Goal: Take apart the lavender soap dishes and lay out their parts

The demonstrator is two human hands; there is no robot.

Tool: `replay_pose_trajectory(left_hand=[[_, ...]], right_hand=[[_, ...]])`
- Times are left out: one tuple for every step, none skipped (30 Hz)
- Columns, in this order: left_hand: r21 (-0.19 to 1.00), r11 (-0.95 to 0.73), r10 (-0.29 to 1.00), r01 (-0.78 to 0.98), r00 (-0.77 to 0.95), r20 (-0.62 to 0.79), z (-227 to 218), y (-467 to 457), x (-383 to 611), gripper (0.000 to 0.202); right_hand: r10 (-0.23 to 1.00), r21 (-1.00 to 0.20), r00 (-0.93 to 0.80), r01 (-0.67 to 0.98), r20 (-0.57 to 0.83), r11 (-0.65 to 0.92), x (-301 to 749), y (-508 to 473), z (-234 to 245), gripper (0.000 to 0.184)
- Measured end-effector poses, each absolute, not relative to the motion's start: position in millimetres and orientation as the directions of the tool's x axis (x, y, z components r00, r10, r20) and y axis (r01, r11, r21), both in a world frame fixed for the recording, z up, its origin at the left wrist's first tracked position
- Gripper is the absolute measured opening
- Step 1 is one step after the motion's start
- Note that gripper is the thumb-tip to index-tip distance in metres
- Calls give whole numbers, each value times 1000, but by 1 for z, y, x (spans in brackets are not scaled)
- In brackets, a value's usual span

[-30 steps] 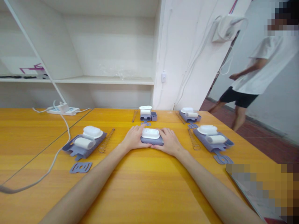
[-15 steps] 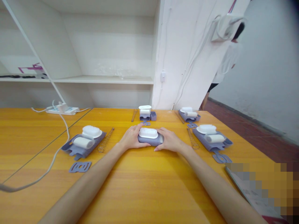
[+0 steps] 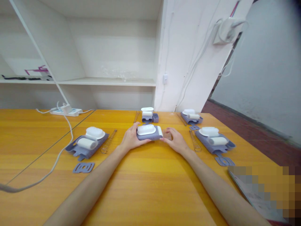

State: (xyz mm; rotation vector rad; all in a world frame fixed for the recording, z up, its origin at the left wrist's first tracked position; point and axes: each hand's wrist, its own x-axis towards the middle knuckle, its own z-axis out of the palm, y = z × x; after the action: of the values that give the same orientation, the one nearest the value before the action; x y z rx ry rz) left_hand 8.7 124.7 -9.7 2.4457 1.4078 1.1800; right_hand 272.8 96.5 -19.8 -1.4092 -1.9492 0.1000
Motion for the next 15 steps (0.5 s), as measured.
replay_pose_trajectory(left_hand=[[413,-585,752,698,276,598,-11,126,8,89],[406,-592,739,696,269,617,-12,126,8,90],[400,-599,728,694,264,633,-13,127,8,90],[392,-606,716,692,261,647,-14,127,8,91],[380,-617,701,689,263,663,-14,127,8,91],[361,-633,682,685,274,678,-14,127,8,91],[334,-654,657,679,291,695,-14,127,9,89],[301,-676,628,673,312,713,-13,126,9,88],[266,-697,597,666,334,730,-13,126,9,86],[230,-719,563,656,355,747,-12,125,9,84],[195,-740,527,644,375,763,-12,125,9,83],[160,-762,488,627,394,779,-12,124,9,82],[128,-783,448,608,411,794,-12,124,9,81],[98,-803,410,588,426,806,-12,124,9,81],[73,-818,378,571,437,816,-12,124,8,81]], right_hand=[[848,-444,-154,797,507,410,273,97,-21,48],[845,-431,-169,800,507,418,272,97,-22,50],[844,-414,-185,806,503,423,271,97,-22,52],[843,-395,-202,813,498,428,270,96,-21,55],[840,-376,-217,818,498,435,269,94,-20,59],[831,-357,-229,822,506,444,267,93,-19,65],[817,-336,-240,824,525,457,266,91,-18,71],[797,-313,-249,823,550,474,265,90,-16,78],[773,-288,-262,821,577,494,264,88,-14,83],[747,-257,-284,816,602,517,263,86,-12,86],[718,-221,-314,809,622,545,261,85,-10,87],[689,-182,-348,800,636,572,259,83,-8,86],[663,-143,-382,791,644,594,257,82,-6,84],[642,-105,-411,786,648,609,254,80,-4,81],[626,-68,-434,785,648,615,252,79,-2,78]])
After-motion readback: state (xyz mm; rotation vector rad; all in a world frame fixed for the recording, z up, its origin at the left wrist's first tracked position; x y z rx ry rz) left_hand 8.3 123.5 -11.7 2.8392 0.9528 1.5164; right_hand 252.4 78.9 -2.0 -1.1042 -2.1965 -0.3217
